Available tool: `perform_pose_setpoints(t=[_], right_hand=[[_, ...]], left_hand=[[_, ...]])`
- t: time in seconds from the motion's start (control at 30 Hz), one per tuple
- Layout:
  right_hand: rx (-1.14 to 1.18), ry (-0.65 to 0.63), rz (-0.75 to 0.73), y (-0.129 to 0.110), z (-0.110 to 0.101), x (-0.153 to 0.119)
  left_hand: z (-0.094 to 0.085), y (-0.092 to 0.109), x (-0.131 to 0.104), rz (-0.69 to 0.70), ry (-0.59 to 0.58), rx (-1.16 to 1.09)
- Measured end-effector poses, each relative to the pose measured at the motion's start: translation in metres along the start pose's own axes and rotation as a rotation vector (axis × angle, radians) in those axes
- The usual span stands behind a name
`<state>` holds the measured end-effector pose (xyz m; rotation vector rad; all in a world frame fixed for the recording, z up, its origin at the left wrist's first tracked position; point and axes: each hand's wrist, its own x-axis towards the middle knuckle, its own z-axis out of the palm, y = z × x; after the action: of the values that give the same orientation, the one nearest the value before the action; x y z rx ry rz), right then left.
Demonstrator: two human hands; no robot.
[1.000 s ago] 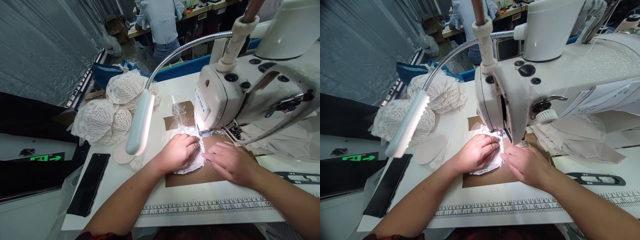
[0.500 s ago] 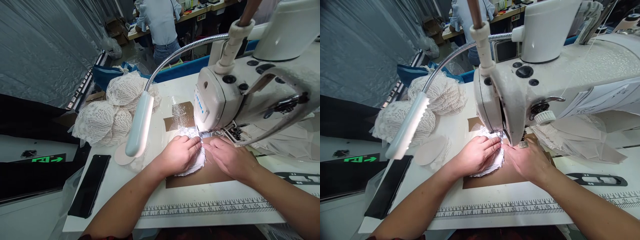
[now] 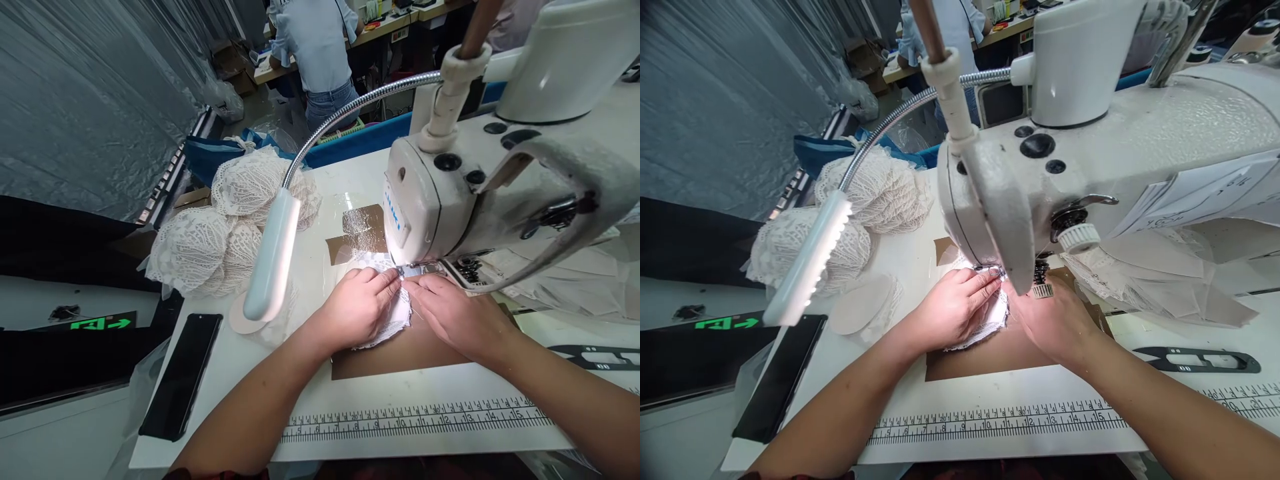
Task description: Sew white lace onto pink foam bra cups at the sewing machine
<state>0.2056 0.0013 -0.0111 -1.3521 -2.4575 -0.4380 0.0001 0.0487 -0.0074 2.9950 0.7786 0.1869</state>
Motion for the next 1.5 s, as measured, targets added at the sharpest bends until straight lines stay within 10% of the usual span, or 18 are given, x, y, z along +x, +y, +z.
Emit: perform_pose_setpoints(t=[0.7, 1.5], right_hand=[[0.384, -0.252, 0.142, 0.013, 0.014, -0.008], [0.290, -0.234, 0.114, 0.010, 0.008, -0.010]], left_hand=[[-0.004, -0.010, 0.003, -0.062, 0.078, -0.071], [-0.007, -0.006, -0.002, 0.059, 0.056, -0.160]])
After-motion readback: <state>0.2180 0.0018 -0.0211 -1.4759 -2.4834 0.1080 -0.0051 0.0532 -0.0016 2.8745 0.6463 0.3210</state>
